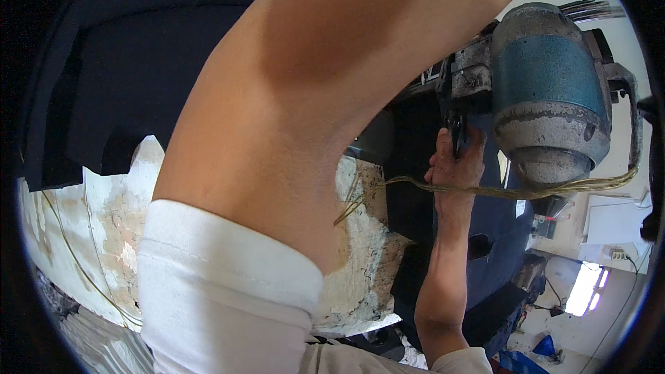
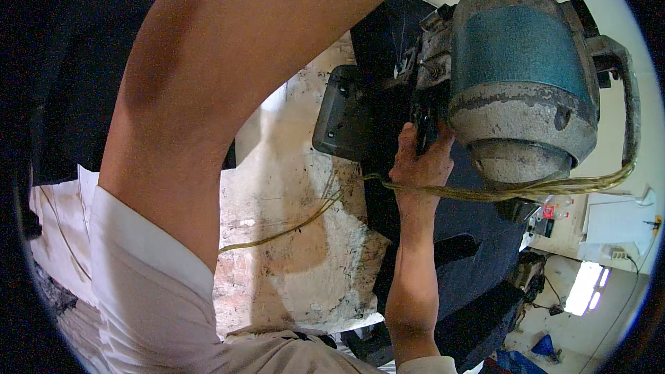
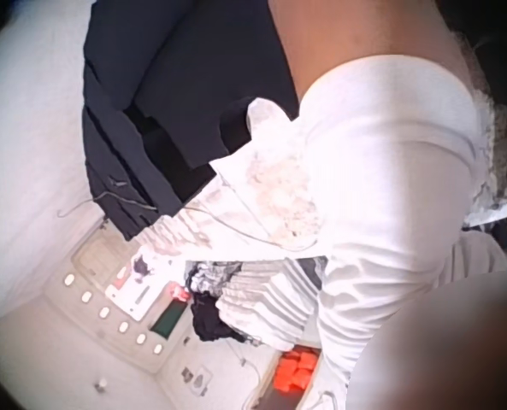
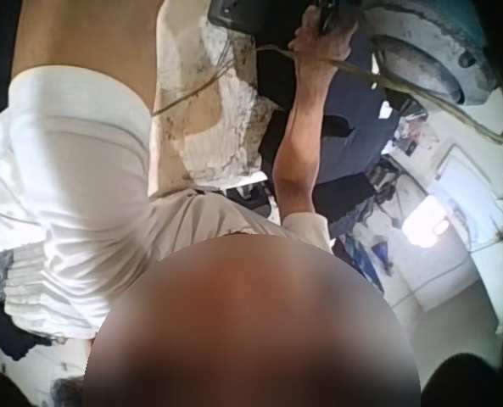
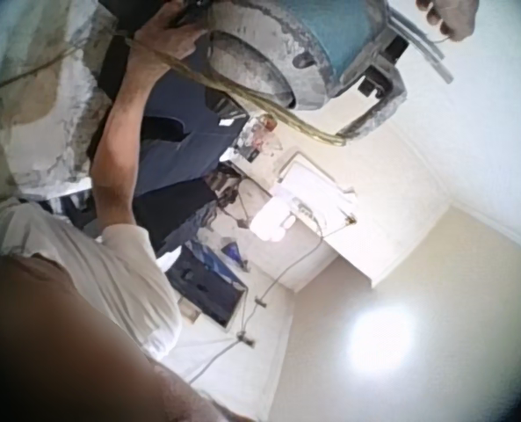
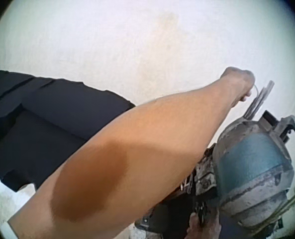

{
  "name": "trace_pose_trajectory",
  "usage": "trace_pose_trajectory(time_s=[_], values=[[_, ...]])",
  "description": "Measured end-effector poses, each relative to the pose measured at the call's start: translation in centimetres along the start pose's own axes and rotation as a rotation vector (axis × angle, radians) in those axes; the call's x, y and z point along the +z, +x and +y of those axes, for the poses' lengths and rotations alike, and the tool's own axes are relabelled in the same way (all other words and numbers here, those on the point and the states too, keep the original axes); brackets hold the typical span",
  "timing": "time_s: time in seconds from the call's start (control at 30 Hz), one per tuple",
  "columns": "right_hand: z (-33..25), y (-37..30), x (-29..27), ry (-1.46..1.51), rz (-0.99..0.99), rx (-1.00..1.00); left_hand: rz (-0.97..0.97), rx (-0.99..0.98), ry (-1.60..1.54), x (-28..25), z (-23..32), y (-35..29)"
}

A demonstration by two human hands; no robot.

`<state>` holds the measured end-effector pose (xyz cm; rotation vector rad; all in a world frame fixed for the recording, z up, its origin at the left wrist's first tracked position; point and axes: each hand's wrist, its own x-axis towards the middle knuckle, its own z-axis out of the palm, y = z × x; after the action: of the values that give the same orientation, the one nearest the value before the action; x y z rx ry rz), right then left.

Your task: The person unpacks black fabric from a plastic bag, places it on a worktable, and uses a handheld electric fabric cutter to cut along marked lines. The person repeatedly positions the fabric, cuts sections, and sets the cut pieces aside.

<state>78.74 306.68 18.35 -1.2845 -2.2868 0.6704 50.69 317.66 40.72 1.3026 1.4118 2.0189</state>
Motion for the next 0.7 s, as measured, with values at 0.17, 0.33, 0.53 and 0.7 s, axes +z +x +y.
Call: trace_pose_trajectory(time_s=[0.17,0.33,0.53,0.7], values=[[2.0,0.7,0.8,-0.088,0.079,-0.149,0.129,0.252,0.583,-2.6,-12.3,-3.2],[2.0,0.9,1.2,-0.126,0.102,-0.141,-0.408,0.252,0.869,-7.1,-24.0,-15.1],[-0.5,-0.1,0.3,-0.080,0.014,0.009,-0.714,0.351,1.106,-8.0,-25.5,-20.0],[-1.6,-0.6,0.1,-0.017,0.004,0.056,-0.701,0.461,1.199,-8.4,-25.7,-20.5]])
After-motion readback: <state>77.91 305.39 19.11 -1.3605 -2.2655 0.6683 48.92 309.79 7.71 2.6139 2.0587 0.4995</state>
